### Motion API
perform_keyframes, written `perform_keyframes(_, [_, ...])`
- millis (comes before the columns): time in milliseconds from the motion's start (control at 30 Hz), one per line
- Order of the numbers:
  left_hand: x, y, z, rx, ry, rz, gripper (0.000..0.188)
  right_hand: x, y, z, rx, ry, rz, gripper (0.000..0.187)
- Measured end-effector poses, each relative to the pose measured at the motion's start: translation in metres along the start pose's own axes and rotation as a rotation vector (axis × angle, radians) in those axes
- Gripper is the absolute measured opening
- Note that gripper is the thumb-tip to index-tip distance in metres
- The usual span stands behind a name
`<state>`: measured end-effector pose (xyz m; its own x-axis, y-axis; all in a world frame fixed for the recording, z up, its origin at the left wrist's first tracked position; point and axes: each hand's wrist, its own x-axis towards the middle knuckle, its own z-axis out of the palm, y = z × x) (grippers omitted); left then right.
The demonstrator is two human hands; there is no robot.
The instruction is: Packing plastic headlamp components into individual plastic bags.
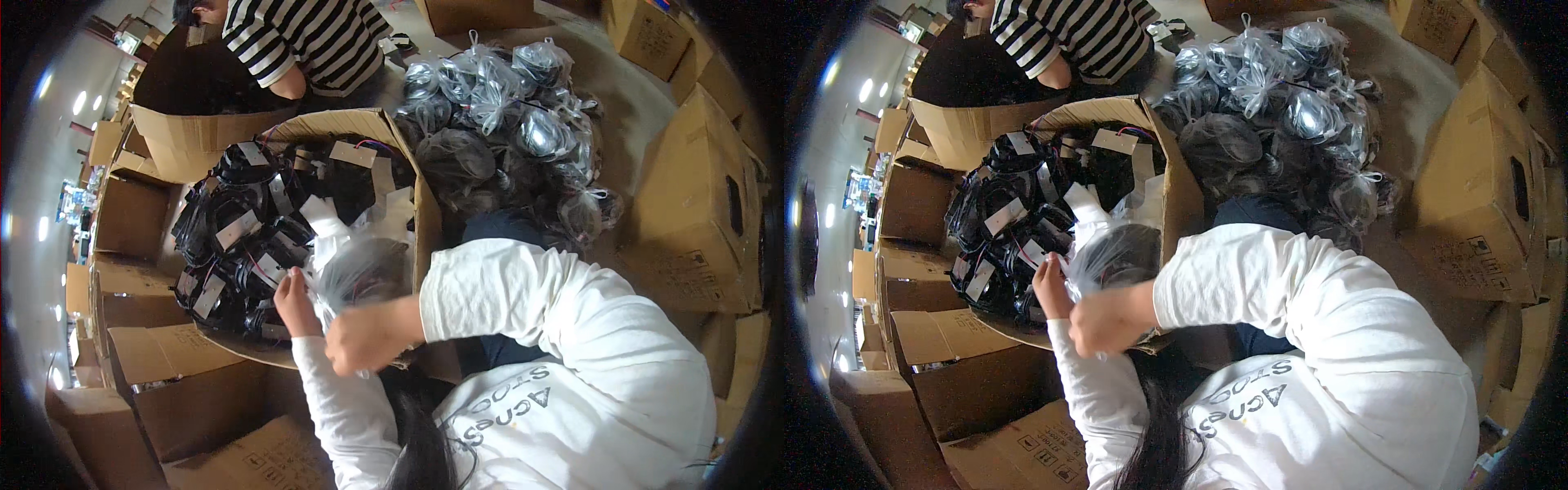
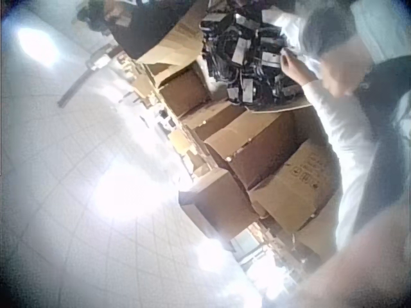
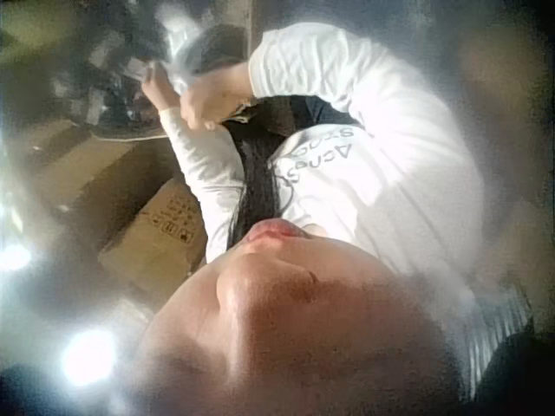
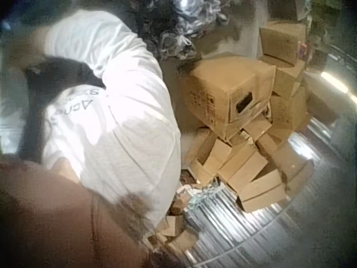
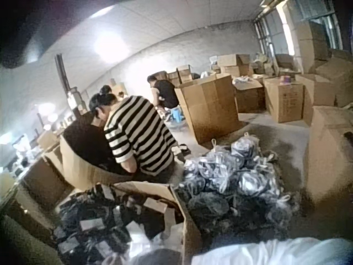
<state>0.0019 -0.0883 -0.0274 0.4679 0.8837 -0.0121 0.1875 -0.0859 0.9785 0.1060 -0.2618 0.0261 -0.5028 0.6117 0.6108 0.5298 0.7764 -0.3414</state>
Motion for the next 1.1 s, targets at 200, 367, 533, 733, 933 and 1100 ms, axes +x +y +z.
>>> perform_keyframes(200, [0.013,-0.012,0.014,0.066,-0.022,-0.075,0.036,-0.001,-0.009,0.003,0.06,-0.143,0.183,0.009])
perform_keyframes(367, [0.015,-0.012,0.011,0.093,-0.05,-0.039,0.037,-0.005,0.004,-0.006,0.223,0.004,0.274,0.017])
perform_keyframes(533, [0.022,-0.016,0.006,0.046,-0.004,-0.07,0.04,-0.01,0.022,-0.024,0.287,0.079,0.483,0.026])
perform_keyframes(733, [0.011,-0.011,0.014,-0.154,-0.072,0.052,0.031,-0.015,0.052,-0.026,0.621,0.367,0.582,0.027])
perform_keyframes(933, [0.008,-0.009,0.013,-0.028,0.046,-0.07,0.03,-0.019,0.059,-0.059,0.927,0.49,0.934,0.031])
perform_keyframes(1100, [0.003,-0.001,0.015,0.029,0.038,-0.011,0.035,-0.023,0.065,-0.056,1.024,0.553,0.975,0.039])
